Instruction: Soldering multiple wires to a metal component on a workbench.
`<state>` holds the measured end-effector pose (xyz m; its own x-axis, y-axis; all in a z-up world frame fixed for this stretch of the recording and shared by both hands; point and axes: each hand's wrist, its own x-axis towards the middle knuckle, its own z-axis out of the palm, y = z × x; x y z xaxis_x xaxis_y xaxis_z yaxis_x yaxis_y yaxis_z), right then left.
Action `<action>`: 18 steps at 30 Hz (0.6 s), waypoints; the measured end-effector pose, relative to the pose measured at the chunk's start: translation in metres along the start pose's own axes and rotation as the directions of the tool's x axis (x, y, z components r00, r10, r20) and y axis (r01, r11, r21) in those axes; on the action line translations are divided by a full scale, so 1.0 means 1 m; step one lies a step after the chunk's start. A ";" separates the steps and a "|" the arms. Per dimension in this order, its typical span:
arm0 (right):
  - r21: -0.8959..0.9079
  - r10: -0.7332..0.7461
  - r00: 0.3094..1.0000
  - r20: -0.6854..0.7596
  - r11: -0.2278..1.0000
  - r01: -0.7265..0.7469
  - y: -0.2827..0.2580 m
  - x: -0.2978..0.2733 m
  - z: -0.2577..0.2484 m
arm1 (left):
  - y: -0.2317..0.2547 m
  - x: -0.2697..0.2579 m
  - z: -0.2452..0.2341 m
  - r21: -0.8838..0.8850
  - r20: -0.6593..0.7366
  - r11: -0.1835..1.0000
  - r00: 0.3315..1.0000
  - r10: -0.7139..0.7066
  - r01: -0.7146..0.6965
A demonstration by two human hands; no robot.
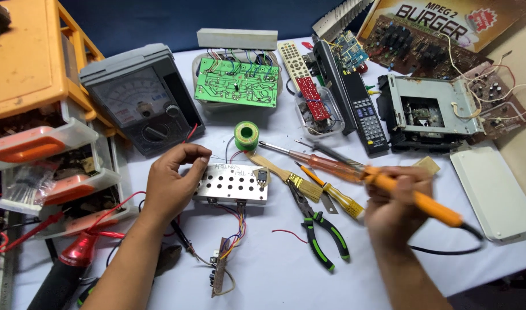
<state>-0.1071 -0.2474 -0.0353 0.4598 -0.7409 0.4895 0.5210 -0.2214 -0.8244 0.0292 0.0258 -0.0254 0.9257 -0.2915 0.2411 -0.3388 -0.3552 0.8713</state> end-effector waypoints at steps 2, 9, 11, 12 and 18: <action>-0.009 0.049 0.999 -0.022 0.999 -0.049 -0.020 0.006 -0.008 | -0.002 -0.001 0.000 0.039 0.024 0.999 1.000 -0.017 0.016; -0.080 0.215 0.968 -0.129 0.971 -0.226 -0.051 0.035 -0.061 | 0.009 -0.001 -0.003 -0.003 0.032 0.996 0.995 -0.091 0.092; -0.066 0.299 0.939 -0.171 0.947 -0.314 -0.049 0.041 -0.087 | 0.010 -0.001 -0.004 -0.012 0.035 0.994 0.993 -0.110 0.111; -0.033 0.361 0.911 -0.200 0.927 -0.374 -0.045 0.043 -0.103 | 0.009 -0.001 -0.004 -0.009 0.031 0.995 0.995 -0.097 0.098; -0.050 0.408 0.831 -0.378 0.887 -0.458 -0.051 0.034 -0.152 | 0.001 0.001 -0.002 0.017 0.015 1.000 1.000 0.010 -0.011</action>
<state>-0.2271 -0.3576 -0.0201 0.3228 -0.9457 -0.0368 0.2155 0.1113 -0.9702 0.0298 0.0266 -0.0234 0.9195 -0.3085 0.2436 -0.3514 -0.3673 0.8612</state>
